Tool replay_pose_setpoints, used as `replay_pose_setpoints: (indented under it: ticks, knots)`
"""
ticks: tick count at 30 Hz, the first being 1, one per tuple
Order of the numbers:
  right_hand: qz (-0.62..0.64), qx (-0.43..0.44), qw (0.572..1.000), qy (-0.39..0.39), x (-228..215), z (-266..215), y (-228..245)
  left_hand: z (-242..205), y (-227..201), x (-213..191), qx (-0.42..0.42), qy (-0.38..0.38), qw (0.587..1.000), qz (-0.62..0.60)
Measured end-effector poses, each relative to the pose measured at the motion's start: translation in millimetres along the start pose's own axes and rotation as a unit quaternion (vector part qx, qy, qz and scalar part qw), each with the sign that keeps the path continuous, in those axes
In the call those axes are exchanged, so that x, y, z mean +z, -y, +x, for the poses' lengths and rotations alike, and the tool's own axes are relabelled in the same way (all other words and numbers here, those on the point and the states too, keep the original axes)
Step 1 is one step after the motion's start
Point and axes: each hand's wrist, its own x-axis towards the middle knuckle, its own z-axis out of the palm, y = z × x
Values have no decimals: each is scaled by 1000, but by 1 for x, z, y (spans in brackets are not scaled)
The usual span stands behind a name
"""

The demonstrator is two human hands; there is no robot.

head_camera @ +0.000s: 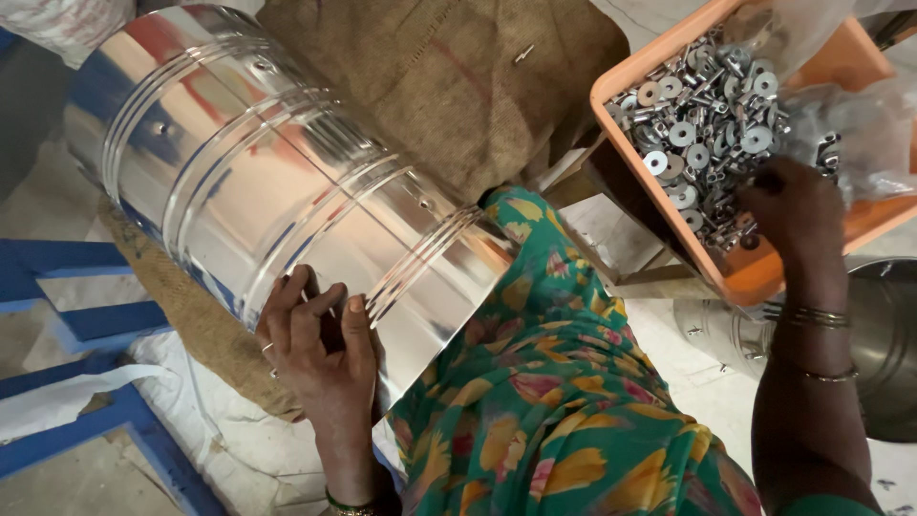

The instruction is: The person sits on the floor and attaches metal fasteners to a cylindrical stainless steel container. They pick fasteners from a nearby orange bin, insert them into pre-drilled holes, and tighten them by hand.

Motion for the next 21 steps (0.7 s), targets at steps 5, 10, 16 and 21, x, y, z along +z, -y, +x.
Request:
replay_pose_setpoints:
  ticks: [5,10,16,21]
  knots:
    - [227,131,965,2,-27,4,15,-1,1,-1,-2,-1,1000,-8]
    - [377,119,918,-40,-52,10,43,0,0,-1,-5,1,1000,-19]
    - [459,146,876,-36,-68,1,58,-1,-3,-2,-18,6,999,-33]
    - [299,180,936,52,-51,-3,61,1,-3,-2,-17,6,999,-33]
